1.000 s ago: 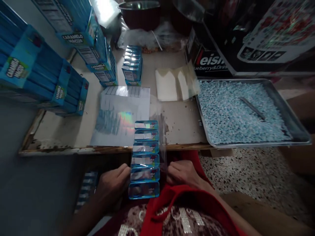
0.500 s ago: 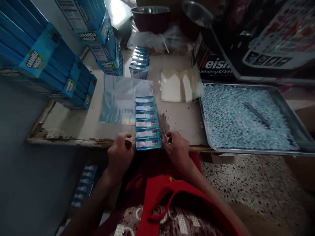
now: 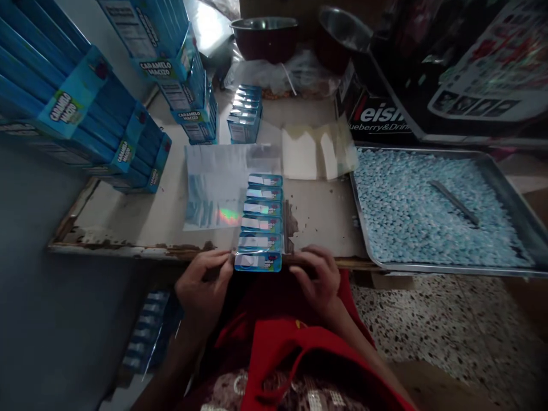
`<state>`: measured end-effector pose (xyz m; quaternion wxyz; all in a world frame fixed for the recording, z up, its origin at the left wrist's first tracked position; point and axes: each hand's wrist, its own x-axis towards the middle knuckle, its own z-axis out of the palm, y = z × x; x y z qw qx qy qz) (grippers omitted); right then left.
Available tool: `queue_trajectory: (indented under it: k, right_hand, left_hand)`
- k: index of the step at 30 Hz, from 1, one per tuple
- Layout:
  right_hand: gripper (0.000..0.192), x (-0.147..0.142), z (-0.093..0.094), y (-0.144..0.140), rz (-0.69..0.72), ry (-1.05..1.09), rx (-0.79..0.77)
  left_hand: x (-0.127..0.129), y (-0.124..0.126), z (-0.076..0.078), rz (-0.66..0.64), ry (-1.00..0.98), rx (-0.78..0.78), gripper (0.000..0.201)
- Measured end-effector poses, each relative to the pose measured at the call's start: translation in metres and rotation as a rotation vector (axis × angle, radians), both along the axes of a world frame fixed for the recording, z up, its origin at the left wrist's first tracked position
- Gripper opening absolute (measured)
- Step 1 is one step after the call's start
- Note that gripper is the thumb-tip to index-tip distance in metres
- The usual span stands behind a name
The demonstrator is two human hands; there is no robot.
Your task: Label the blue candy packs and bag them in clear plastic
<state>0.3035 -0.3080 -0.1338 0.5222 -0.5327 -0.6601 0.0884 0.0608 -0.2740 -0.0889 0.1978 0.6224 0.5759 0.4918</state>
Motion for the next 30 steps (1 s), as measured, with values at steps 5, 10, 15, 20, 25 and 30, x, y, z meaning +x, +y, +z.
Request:
queue_trajectory:
  k: [5, 10, 15, 20, 25, 30]
  right_hand:
    - [0.114, 0.009, -0.008, -0.007, 0.103, -0.057, -0.429]
    - [0.064, -0.015, -0.004, 0.017, 0.147, -0.236, -0.485]
    - [0.03, -0.025, 0.004, 0.013, 0.095, -0.182, -0.406]
    - [0.007, -0.027, 0.007, 0.008, -0.006, -0.12, -0.294]
    - [0.015, -0.03, 0.002, 0.007, -0.07, -0.081, -0.284]
    - [0.007, -0.029, 0.003, 0.005, -0.062, -0.138, -0.308]
  left_hand:
    - [-0.025, -0.002, -0.025, -0.224, 0.003, -0.151, 0.077]
    - [-0.013, 0.03, -0.036, -0.469, 0.312, -0.229, 0.053]
    - [0.003, 0.019, -0.031, -0.324, 0.265, -0.209, 0.027]
    - [0.013, 0.0, -0.026, -0.168, 0.25, -0.105, 0.017]
    - [0.019, -0.01, -0.041, -0.144, 0.214, -0.173, 0.015]
    - [0.014, -0.011, -0.042, -0.174, 0.215, -0.22, 0.026]
